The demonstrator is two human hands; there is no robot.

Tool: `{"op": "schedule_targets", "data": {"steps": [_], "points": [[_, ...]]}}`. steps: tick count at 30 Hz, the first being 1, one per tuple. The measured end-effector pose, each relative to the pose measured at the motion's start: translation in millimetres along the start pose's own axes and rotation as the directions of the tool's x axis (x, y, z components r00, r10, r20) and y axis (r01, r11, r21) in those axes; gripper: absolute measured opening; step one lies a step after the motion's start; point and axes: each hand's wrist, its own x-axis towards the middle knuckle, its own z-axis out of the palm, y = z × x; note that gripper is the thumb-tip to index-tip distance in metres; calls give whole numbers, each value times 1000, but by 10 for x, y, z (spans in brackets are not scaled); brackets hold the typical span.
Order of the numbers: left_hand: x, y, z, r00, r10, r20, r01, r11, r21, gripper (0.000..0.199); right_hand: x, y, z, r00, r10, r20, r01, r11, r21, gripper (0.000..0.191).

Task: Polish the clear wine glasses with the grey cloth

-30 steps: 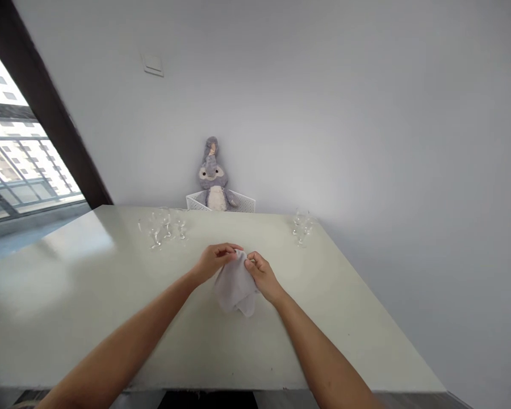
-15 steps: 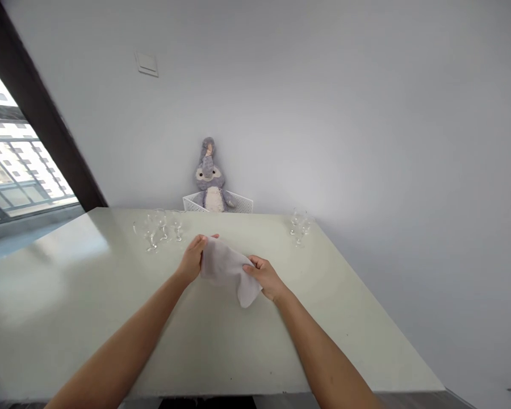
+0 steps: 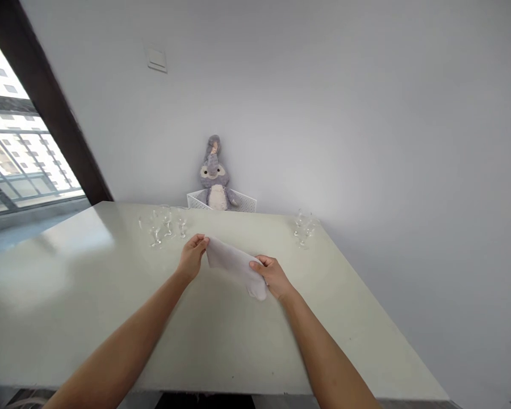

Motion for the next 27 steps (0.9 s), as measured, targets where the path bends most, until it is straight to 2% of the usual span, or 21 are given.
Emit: {"op": "schedule_targets", "data": {"steps": [3,5,7,9,12,15,18,20,22,24,27], "points": [[-24,54,-8,984,148,-102,-120,964,236,17,-52,-38,35,994,13,106,-11,1000,-19,28],[-43,81,-6,970,193,-151,-113,900,421,14,-89,-74,60,990,28,139,-22,999,-49,29],[-52,98,-2,965,208,-162,-97,851,516,11,-114,-109,67,989,36,144,-25,997,-78,30],[-49,108,4,971,209,-117,-126,861,493,11,-126,-139,55,988,40,150,-26,995,-95,32],[-34,109,17,987,157,-26,-142,945,294,15,-134,-171,18,988,25,151,-6,992,-127,31],[-27,94,24,992,126,-6,-122,976,180,19,-150,-193,-16,985,26,168,-3,991,-136,28],[-40,90,26,997,70,-44,-57,969,239,18,-176,-219,-46,982,69,174,-45,990,-136,27],[-61,111,37,999,30,-33,-20,957,290,17,-193,-240,-57,966,118,232,-88,987,-134,28],[-93,145,67,999,34,14,-37,947,318,18,-199,-251,-42,926,158,342,-120,984,-131,32],[-132,177,118,996,41,78,-64,948,312,19,-187,-224,13,894,146,423,-114,988,-101,40],[-198,205,203,975,-17,222,-36,972,232,21,-125,-78,142,906,70,417,-74,997,-8,54]]}}
